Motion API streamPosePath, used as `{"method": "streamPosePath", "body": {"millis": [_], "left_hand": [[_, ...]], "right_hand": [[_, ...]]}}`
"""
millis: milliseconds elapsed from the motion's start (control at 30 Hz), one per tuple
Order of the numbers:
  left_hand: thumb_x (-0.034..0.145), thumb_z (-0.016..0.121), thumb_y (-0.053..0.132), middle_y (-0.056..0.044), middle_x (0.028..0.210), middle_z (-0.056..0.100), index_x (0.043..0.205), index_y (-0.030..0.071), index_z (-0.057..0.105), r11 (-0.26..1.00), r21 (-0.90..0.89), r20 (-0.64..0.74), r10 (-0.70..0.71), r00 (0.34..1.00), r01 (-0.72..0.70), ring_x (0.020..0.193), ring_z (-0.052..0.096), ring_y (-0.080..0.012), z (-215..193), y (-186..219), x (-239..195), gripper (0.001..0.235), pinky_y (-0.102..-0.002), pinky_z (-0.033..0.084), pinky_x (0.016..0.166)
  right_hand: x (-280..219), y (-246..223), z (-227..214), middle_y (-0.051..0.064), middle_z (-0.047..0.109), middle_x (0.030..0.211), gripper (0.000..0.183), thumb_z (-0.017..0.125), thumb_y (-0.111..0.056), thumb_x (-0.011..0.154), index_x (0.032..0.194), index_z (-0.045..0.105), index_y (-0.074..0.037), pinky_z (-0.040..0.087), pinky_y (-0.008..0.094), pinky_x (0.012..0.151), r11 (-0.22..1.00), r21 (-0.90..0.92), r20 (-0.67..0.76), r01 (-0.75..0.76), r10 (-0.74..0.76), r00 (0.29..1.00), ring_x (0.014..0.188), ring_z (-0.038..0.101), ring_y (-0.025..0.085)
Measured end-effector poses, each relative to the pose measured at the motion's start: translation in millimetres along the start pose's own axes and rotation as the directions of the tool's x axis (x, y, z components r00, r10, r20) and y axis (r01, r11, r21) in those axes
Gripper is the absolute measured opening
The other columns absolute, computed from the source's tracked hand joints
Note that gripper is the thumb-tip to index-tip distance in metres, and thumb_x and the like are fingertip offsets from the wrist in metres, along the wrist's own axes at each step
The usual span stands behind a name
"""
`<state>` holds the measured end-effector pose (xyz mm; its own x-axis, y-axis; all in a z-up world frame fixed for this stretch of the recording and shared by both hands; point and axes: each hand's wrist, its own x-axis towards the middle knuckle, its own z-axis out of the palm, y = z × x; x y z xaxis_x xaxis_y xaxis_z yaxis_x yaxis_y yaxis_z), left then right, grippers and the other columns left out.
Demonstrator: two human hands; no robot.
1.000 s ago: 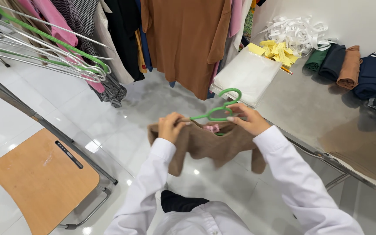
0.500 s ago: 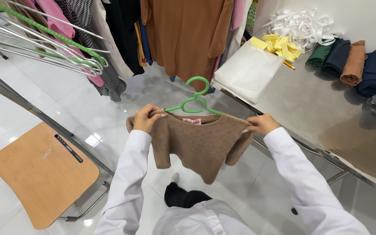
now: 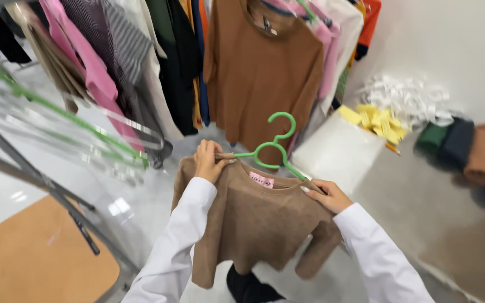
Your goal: The person handles plastic bags and then picks up folded brown garments from a table. They unfold the garments, place them on hangers, and hang them on a clothing rack. The process is repeated for multiple items.
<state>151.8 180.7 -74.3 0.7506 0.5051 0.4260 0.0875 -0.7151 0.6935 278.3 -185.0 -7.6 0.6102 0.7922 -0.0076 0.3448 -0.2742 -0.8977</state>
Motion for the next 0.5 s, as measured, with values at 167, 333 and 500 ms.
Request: {"method": "streamPosePath", "body": {"millis": [167,333,500], "left_hand": [[0.07,0.092,0.03,-0.008,0.119,0.044,0.123,0.022,0.052,0.983,0.179,-0.108,-0.025,0.994,0.044,0.118,0.051,-0.0321,-8,43,85,0.067,-0.047,0.038,0.106],[0.075,0.092,0.03,-0.006,0.117,0.045,0.12,0.016,0.055,0.899,-0.437,-0.086,-0.048,0.995,0.006,0.114,0.055,-0.03,7,50,145,0.06,-0.042,0.049,0.101],[0.086,0.085,0.032,-0.006,0.111,0.055,0.117,0.015,0.056,0.773,-0.627,-0.059,-0.17,0.984,0.096,0.105,0.064,-0.0243,6,56,191,0.045,-0.038,0.056,0.092]], "right_hand": [[98,27,-35,0.002,0.059,0.062,0.019,0.076,-0.023,0.09,0.077,0.072,-0.011,0.047,0.03,0.061,1.0,0.014,-0.156,-0.004,0.006,0.988,0.064,0.054,0.016],[199,-8,-73,0.002,0.06,0.056,0.023,0.077,-0.021,0.092,0.073,0.068,-0.011,0.043,0.025,0.056,0.991,0.064,-0.31,0.121,-0.096,0.946,0.057,0.052,0.011],[306,-22,-95,0.0,0.058,0.058,0.02,0.075,-0.02,0.093,0.075,0.068,-0.012,0.042,0.024,0.055,0.967,0.039,-0.378,0.25,-0.218,0.9,0.057,0.049,0.011]]}}
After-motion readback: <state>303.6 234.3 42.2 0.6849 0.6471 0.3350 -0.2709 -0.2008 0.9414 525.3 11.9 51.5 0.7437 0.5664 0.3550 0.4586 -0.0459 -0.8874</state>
